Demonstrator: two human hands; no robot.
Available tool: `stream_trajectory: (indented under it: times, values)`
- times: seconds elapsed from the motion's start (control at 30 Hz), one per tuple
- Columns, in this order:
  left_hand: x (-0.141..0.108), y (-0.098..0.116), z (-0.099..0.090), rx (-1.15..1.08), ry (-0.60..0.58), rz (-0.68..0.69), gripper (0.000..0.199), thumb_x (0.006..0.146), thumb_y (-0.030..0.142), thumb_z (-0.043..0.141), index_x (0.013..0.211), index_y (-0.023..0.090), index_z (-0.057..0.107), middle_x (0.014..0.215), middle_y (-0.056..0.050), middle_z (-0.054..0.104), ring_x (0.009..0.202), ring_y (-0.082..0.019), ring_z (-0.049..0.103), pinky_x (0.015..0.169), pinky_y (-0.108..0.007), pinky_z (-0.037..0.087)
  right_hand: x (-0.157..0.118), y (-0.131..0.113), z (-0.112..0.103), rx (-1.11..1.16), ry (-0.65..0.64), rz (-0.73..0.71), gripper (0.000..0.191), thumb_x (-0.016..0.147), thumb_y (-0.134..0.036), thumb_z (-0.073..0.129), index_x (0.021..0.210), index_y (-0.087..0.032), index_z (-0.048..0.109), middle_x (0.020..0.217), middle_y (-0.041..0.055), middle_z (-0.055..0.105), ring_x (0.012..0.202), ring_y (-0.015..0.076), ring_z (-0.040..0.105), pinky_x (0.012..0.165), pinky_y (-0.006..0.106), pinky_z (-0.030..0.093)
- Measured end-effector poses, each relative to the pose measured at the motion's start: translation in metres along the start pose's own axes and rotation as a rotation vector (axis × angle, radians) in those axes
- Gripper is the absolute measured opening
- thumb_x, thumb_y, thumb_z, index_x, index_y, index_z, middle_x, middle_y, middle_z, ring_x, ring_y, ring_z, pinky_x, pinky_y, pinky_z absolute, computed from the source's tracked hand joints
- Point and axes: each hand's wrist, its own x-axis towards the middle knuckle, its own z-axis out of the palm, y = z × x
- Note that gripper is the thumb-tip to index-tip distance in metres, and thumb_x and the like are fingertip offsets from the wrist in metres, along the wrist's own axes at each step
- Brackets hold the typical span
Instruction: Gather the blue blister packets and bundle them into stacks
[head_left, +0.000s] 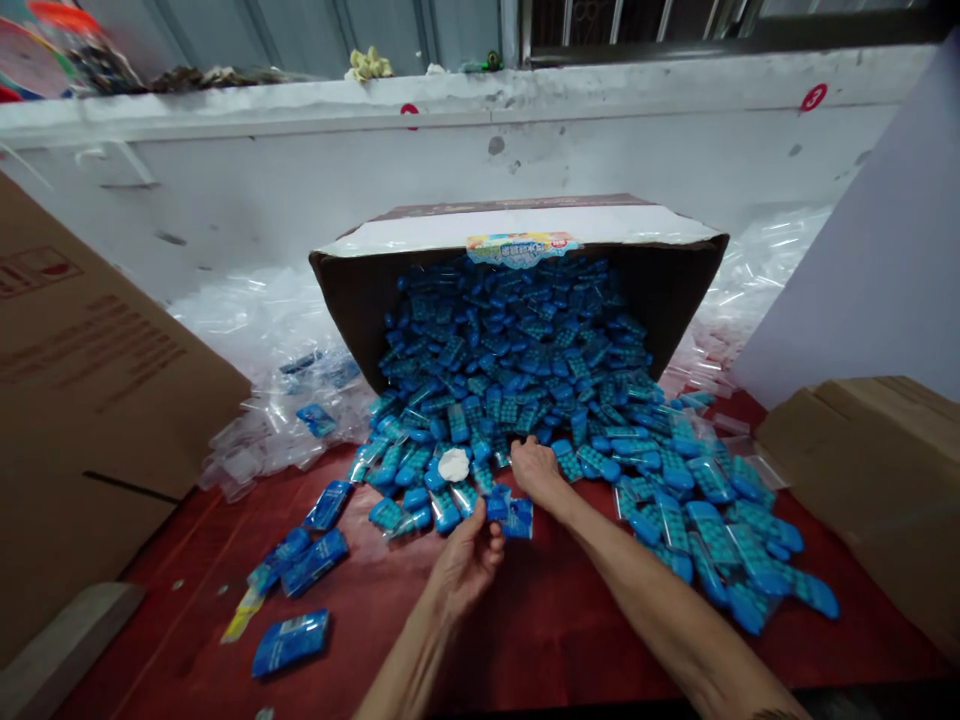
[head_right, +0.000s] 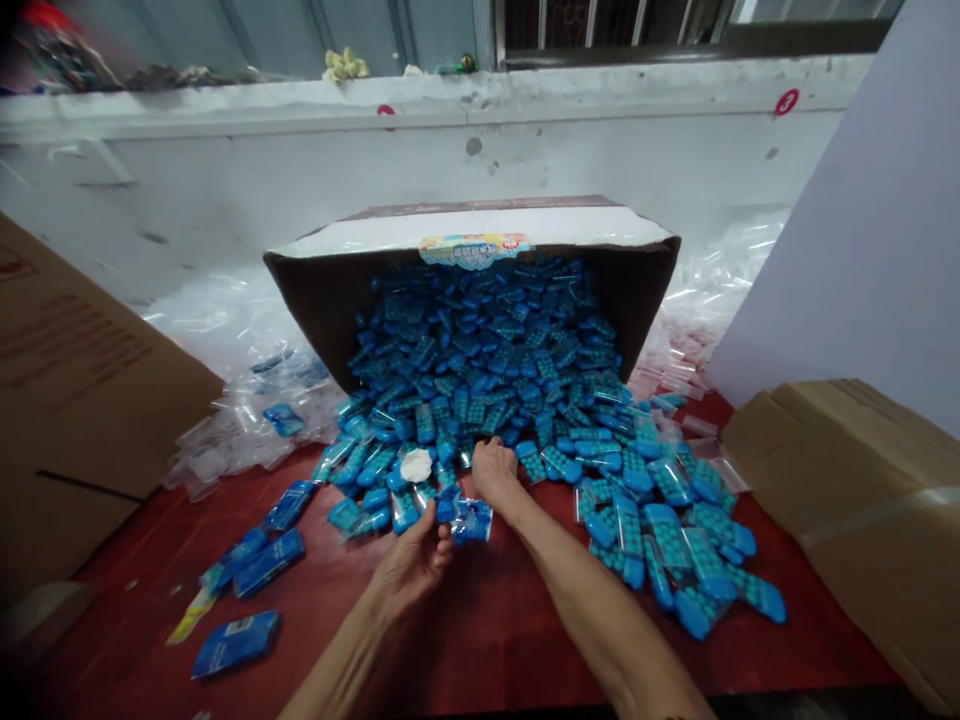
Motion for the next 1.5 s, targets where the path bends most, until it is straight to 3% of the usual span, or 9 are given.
stream_trajectory:
  times: [0.1,0.17,0.3,0.5,0.73,0.9,1.03,1.4,1.5]
  values:
    - [-0.003,-0.002,-0.003,-0.029,0.023,-0.011,0.018,0.080,0.029,0.045,0.068,0.016,0.042,0.050,0.002,0.051,0.037,-0.005,0.045,0.032,-0.012,0.030,0.000,0.014,-0.012,0.112,0.004,0.014,0.020,0.069,-0.006,0.047,0.087,-0.010,0.056,0.094,0.0172,0.057,0.090,0.0266,0.056,0.076,0.036,0.040]
    - [-0.002,-0.004,-0.005,-0.053,0.018,-0.004,0.017,0.079,0.028,0.046,0.068,0.015,0.043,0.051,0.001,0.052,0.038,-0.005,0.046,0.032,-0.012,0.032,-0.003,0.025,-0.021,0.217,0.028,0.040,0.027,0.069,-0.007,0.046,0.095,-0.010,0.053,0.090,0.0146,0.060,0.087,0.0252,0.058,0.073,0.035,0.042]
    - [0.004,-0.012,-0.007,-0.062,0.009,0.010,0.015,0.079,0.028,0.047,0.071,0.015,0.044,0.051,0.000,0.054,0.039,-0.006,0.048,0.034,-0.013,0.034,-0.026,0.037,-0.039,0.488,0.002,0.076,0.036,0.078,-0.020,0.038,0.112,-0.013,0.042,0.069,0.0041,0.062,0.062,0.0170,0.061,0.052,0.027,0.049]
    - [0.010,-0.022,-0.005,0.029,-0.004,0.102,0.019,0.073,0.032,0.054,0.072,0.016,0.045,0.051,0.001,0.056,0.039,-0.006,0.049,0.035,-0.015,0.035,-0.068,0.028,-0.047,1.316,-0.151,0.123,0.035,0.068,-0.031,0.056,0.099,-0.017,0.047,0.066,-0.0022,0.057,0.049,0.0104,0.057,0.037,0.022,0.049]
    - [0.008,-0.024,-0.009,0.167,-0.024,0.261,0.029,0.064,0.039,0.062,0.071,0.015,0.047,0.049,0.001,0.056,0.039,-0.007,0.048,0.035,-0.017,0.034,-0.071,0.023,-0.041,1.209,-0.075,0.195,0.033,0.063,-0.026,0.059,0.092,-0.016,0.047,0.066,-0.0049,0.054,0.044,0.0100,0.057,0.032,0.020,0.048]
    - [0.010,-0.021,-0.013,0.233,0.030,0.356,0.035,0.058,0.043,0.064,0.068,0.014,0.047,0.047,0.002,0.056,0.037,-0.009,0.048,0.034,-0.018,0.034,-0.084,0.022,-0.041,1.299,-0.148,0.155,0.035,0.064,-0.025,0.059,0.095,-0.018,0.043,0.074,-0.0030,0.055,0.058,0.0132,0.061,0.037,0.020,0.050]
    - [0.007,-0.019,-0.017,0.248,0.004,0.348,0.035,0.057,0.043,0.065,0.069,0.015,0.047,0.047,0.002,0.057,0.037,-0.010,0.049,0.034,-0.019,0.035,-0.093,0.025,-0.036,1.345,-0.172,0.135,0.035,0.066,-0.027,0.059,0.095,-0.019,0.040,0.075,-0.0027,0.055,0.062,0.0141,0.062,0.040,0.021,0.051]
    - [0.006,-0.019,-0.022,0.305,0.045,0.419,0.037,0.055,0.045,0.064,0.070,0.015,0.050,0.046,0.002,0.057,0.038,-0.012,0.052,0.036,-0.021,0.039,-0.107,0.024,-0.012,1.356,0.043,0.145,0.037,0.066,-0.032,0.061,0.093,-0.022,0.038,0.074,-0.0039,0.053,0.062,0.0145,0.061,0.040,0.024,0.052]
    - [0.006,-0.019,-0.023,0.328,0.058,0.422,0.037,0.055,0.046,0.064,0.070,0.015,0.051,0.047,0.002,0.058,0.039,-0.012,0.053,0.037,-0.022,0.041,-0.110,0.026,-0.007,1.411,0.080,0.162,0.041,0.067,-0.031,0.060,0.101,-0.024,0.037,0.080,-0.0027,0.054,0.062,0.0139,0.060,0.041,0.025,0.053]
